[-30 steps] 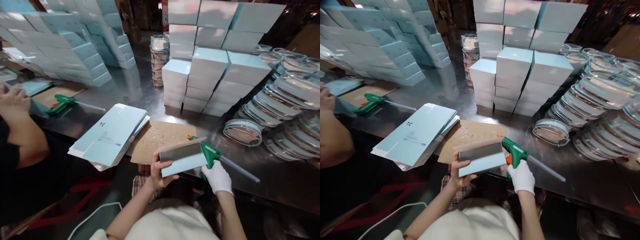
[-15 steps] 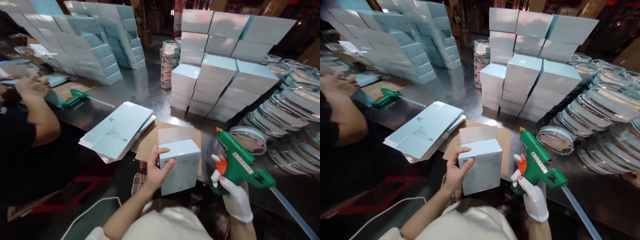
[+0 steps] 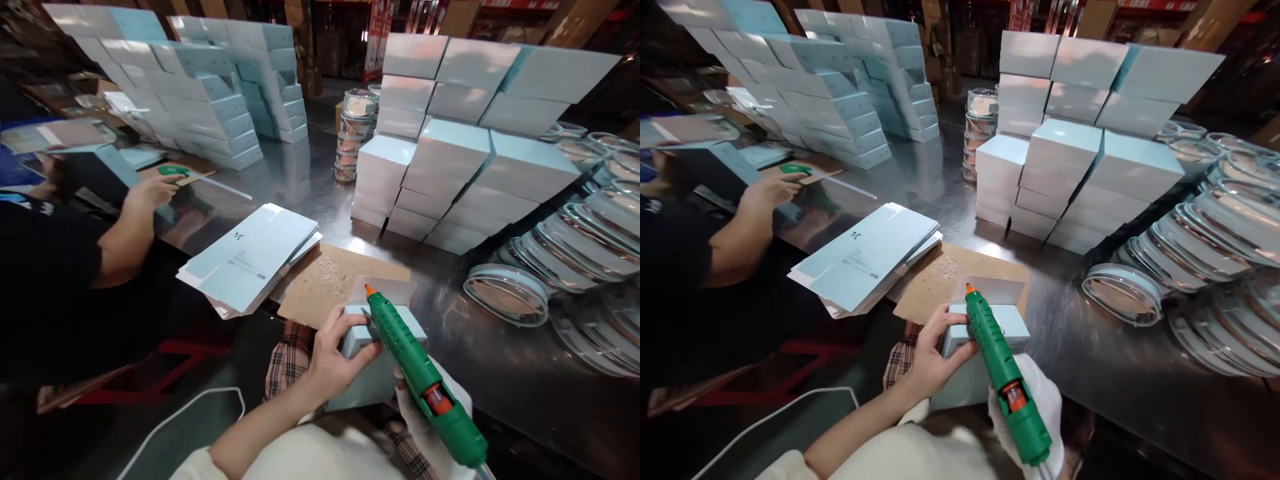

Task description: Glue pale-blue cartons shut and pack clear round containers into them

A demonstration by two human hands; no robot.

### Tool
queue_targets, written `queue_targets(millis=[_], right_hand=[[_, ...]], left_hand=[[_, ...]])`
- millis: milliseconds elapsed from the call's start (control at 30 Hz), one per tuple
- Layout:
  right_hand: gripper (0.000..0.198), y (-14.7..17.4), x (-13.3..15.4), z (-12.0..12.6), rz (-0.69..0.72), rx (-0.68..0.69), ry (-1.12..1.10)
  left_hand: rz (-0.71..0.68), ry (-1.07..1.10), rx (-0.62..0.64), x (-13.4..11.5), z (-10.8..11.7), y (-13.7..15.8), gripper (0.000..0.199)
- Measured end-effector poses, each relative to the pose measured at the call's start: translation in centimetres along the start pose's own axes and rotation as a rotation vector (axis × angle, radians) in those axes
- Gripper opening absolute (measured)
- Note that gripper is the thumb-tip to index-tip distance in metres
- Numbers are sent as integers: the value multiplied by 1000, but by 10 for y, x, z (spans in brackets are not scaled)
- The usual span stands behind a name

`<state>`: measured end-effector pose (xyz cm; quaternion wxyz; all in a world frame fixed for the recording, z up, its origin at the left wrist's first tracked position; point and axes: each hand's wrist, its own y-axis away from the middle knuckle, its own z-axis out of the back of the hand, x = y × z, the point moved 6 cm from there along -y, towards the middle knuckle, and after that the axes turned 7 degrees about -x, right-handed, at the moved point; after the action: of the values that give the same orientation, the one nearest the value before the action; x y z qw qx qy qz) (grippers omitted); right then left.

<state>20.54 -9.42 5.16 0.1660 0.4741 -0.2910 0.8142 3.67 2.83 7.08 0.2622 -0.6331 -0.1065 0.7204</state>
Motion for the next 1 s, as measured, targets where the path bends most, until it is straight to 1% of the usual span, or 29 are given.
queue_targets(millis=[100,133,200,300,367,400,467,533,600,700,767,833,900,967,1000], right_hand=[[18,-4,7,-6,132,-20,-4],[18,-4,5,-6,150,-35,-8],[17,-2,-4,-5,121,-45,0],[17,2,-25,3,22,-29,26],[21,5,-43,15,-67,-76,18],[23,6,-52,23,-113,-124,13],[31,6,-73,35,-248,-221,-26],[38,1,-87,38,-368,-274,-74],[43,-9,-96,25,-513,-230,-164],[53,-24,-103,-8,-782,-93,-330],[58,-31,-105,-20,-901,-25,-392],[62,-39,-110,-14,-892,6,-292],[61,-44,-115,6,-844,13,-95],[55,-49,-113,29,-768,-43,85],[54,-52,-109,38,-732,-88,124]], left_hand=[[-25,3,30,-6,-1,0,25],[-30,-1,39,-7,-2,1,24],[-39,-11,44,-6,-2,3,26],[-29,-33,12,0,2,5,31],[-9,-40,-9,4,6,6,32],[4,-41,-16,6,8,6,32],[44,-38,-21,10,12,6,33],[95,-29,-28,14,16,6,34],[133,0,-35,17,17,5,36],[161,72,-34,19,16,6,37],[173,114,-33,20,16,6,37],[180,140,-36,21,17,6,37],[182,148,-40,23,19,5,37],[187,147,-26,23,18,6,38],[195,146,-7,23,17,6,39]])
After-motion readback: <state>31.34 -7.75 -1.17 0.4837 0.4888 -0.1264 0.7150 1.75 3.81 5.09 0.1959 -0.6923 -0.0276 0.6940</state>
